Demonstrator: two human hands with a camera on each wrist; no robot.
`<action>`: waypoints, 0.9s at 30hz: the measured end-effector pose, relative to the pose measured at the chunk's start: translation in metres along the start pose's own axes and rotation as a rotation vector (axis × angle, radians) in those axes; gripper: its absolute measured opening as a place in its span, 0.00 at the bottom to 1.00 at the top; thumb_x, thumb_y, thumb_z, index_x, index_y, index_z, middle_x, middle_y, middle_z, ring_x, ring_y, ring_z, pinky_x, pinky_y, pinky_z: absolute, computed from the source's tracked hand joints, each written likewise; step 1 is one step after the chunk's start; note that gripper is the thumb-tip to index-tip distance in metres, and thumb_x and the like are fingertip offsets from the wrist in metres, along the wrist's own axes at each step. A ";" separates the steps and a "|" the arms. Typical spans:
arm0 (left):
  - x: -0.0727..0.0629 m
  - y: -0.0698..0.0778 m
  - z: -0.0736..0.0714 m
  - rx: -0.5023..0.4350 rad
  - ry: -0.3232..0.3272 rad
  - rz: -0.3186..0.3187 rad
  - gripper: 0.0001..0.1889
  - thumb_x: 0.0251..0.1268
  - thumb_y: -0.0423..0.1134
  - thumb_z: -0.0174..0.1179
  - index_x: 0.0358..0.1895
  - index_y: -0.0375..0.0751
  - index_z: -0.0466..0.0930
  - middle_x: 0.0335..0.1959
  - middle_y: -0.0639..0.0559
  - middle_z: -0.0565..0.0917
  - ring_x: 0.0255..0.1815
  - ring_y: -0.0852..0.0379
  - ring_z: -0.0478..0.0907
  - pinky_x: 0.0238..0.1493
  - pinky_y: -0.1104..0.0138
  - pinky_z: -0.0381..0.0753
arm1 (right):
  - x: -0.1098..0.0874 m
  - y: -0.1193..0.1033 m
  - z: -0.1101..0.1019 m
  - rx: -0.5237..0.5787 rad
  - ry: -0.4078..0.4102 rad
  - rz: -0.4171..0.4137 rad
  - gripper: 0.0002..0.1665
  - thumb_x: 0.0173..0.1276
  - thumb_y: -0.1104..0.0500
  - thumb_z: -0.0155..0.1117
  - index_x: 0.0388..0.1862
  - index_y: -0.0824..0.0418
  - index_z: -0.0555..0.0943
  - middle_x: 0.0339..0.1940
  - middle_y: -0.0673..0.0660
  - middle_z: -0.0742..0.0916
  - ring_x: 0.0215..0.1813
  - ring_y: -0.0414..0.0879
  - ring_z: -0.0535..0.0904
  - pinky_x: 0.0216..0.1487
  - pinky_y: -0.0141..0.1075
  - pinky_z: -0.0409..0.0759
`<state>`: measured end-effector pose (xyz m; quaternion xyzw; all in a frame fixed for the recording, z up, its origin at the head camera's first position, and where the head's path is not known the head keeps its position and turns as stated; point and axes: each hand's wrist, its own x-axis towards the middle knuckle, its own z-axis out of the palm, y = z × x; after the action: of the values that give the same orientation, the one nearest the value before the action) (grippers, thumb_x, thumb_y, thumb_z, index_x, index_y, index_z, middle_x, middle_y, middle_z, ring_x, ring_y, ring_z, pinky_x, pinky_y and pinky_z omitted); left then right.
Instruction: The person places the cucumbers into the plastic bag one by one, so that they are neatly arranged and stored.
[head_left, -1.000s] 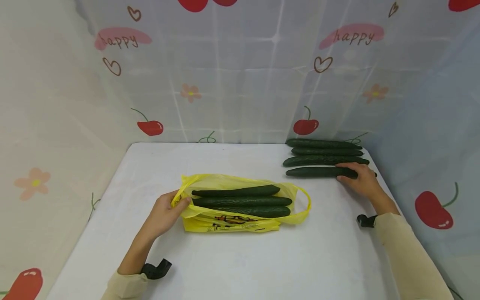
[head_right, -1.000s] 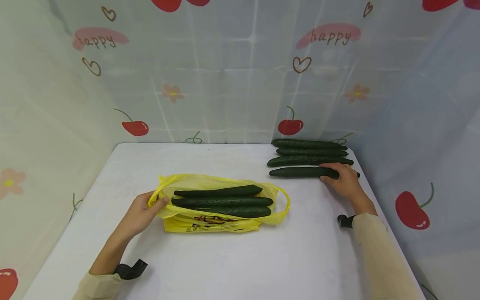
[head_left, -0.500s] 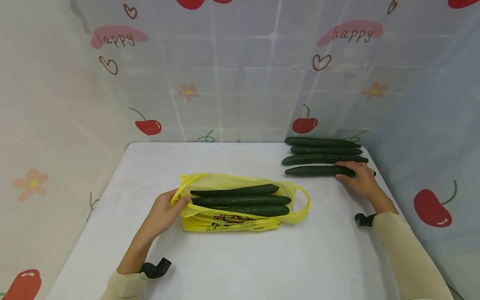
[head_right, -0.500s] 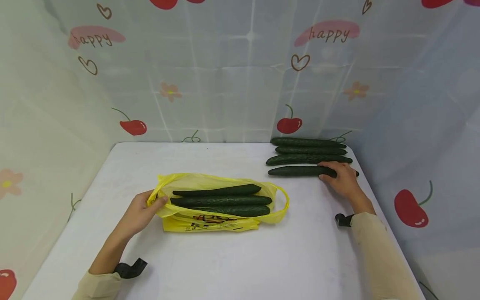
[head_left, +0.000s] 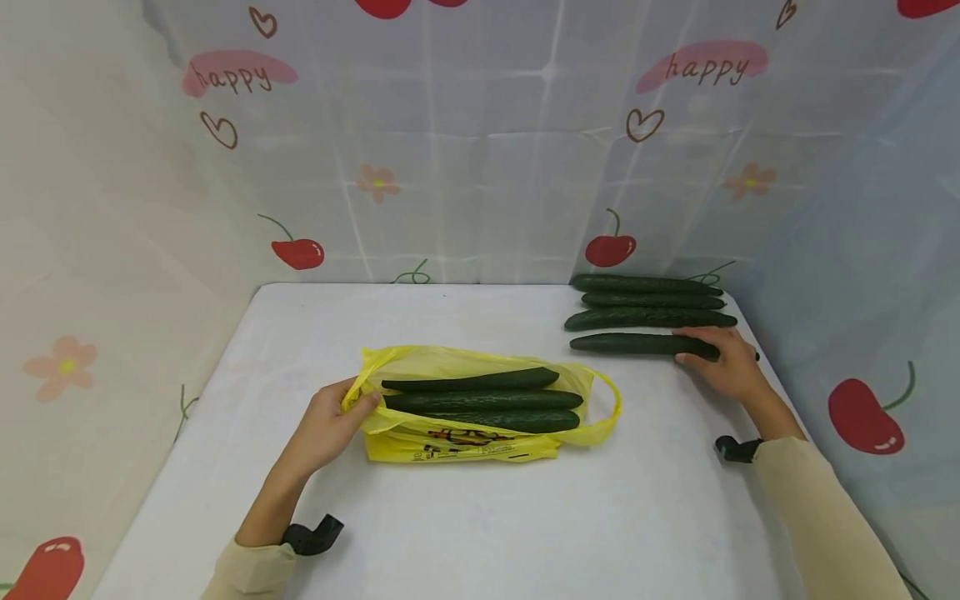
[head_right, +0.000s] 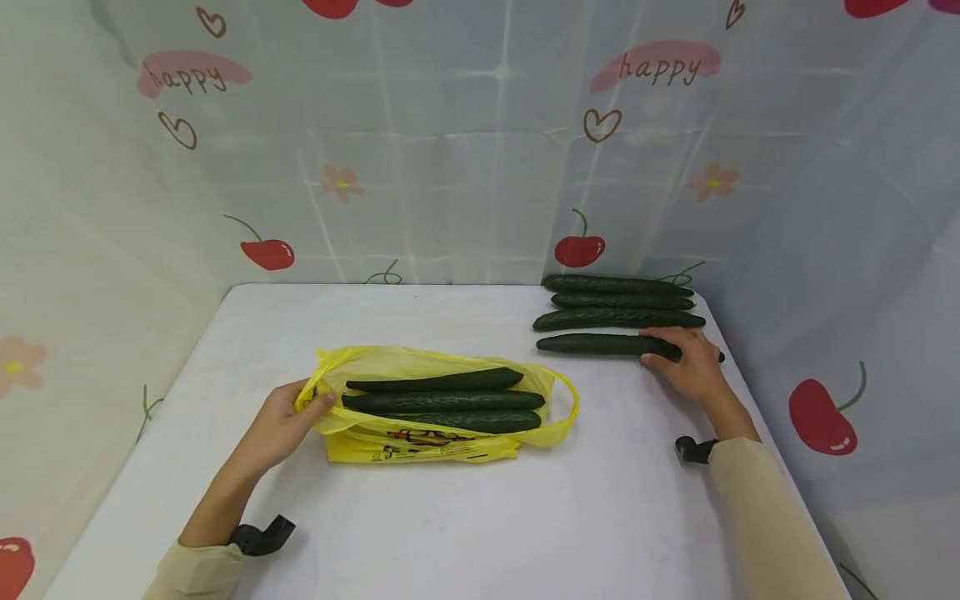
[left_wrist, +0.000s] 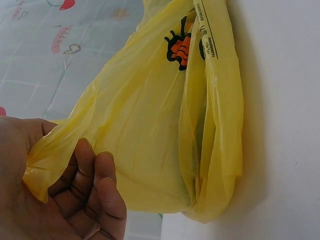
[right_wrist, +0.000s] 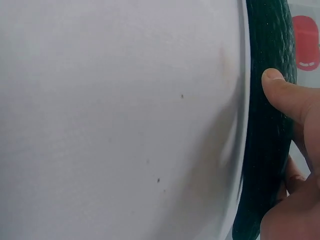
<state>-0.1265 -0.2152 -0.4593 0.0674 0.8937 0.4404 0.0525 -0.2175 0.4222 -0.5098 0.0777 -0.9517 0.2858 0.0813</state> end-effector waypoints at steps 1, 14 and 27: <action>0.000 0.000 0.000 0.000 -0.002 0.001 0.16 0.84 0.47 0.57 0.50 0.36 0.84 0.26 0.51 0.66 0.24 0.59 0.61 0.26 0.66 0.65 | -0.002 -0.001 -0.001 0.009 -0.003 0.003 0.28 0.72 0.55 0.76 0.69 0.59 0.83 0.72 0.74 0.80 0.71 0.78 0.68 0.64 0.81 0.55; -0.001 0.001 0.001 -0.003 -0.007 -0.002 0.16 0.84 0.47 0.57 0.50 0.36 0.84 0.26 0.51 0.67 0.23 0.59 0.62 0.26 0.66 0.66 | -0.021 -0.026 -0.018 0.098 0.032 -0.105 0.28 0.69 0.61 0.78 0.67 0.55 0.85 0.68 0.70 0.85 0.69 0.67 0.73 0.67 0.69 0.66; 0.000 0.002 0.000 -0.011 -0.011 -0.008 0.16 0.84 0.48 0.57 0.49 0.36 0.83 0.26 0.50 0.66 0.23 0.59 0.61 0.26 0.66 0.65 | -0.041 -0.076 -0.032 0.068 0.035 -0.136 0.27 0.68 0.60 0.79 0.65 0.49 0.87 0.63 0.62 0.88 0.66 0.57 0.75 0.65 0.63 0.68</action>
<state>-0.1267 -0.2141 -0.4581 0.0659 0.8912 0.4448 0.0596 -0.1592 0.3812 -0.4517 0.1399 -0.9324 0.3132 0.1143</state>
